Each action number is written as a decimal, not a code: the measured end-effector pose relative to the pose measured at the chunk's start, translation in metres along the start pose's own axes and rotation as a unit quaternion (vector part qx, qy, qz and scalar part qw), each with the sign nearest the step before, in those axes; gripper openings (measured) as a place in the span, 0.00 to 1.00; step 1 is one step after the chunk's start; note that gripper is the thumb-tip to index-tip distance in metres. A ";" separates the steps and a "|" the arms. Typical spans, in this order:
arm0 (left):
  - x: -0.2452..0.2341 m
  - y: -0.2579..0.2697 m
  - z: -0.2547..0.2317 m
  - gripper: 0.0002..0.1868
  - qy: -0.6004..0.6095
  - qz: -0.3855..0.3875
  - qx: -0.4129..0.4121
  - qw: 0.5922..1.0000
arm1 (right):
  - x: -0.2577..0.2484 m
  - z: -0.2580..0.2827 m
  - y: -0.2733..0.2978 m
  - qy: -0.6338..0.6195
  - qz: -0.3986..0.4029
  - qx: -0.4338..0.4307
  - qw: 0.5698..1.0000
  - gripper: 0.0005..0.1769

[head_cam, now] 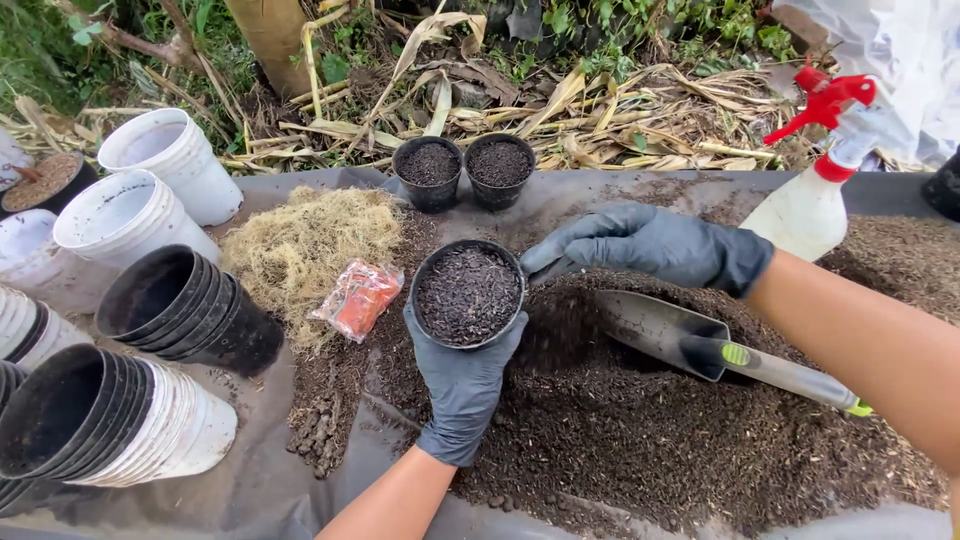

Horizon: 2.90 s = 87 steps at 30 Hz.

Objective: Preparing a seed pot by filling it with soil, adding mulch and seeds, and watering it with a spray bottle.

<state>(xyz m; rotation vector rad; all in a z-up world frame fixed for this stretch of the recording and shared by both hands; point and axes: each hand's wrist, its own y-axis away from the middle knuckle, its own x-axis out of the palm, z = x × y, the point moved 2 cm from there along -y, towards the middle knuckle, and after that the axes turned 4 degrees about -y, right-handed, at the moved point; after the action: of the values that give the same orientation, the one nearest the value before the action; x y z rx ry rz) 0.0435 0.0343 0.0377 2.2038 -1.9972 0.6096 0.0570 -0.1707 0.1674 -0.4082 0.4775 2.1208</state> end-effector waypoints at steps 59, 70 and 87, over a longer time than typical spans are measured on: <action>0.016 0.044 -0.027 0.34 -0.127 0.065 0.143 0.979 | -0.083 -0.134 -0.120 0.139 -0.335 0.073 0.929 0.65; 0.016 0.043 -0.033 0.35 -0.137 0.058 0.131 0.980 | -0.086 -0.138 -0.121 0.104 -0.316 0.118 0.936 0.60; 0.015 0.039 -0.030 0.35 -0.148 0.063 0.138 0.977 | -0.047 -0.045 -0.052 0.127 -0.318 0.057 0.938 0.82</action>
<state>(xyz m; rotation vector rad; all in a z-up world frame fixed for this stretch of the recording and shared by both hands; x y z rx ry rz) 0.0000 0.0256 0.0631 2.4662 -2.3398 0.6409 0.1304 -0.1981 0.1397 -0.6725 0.5251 1.4133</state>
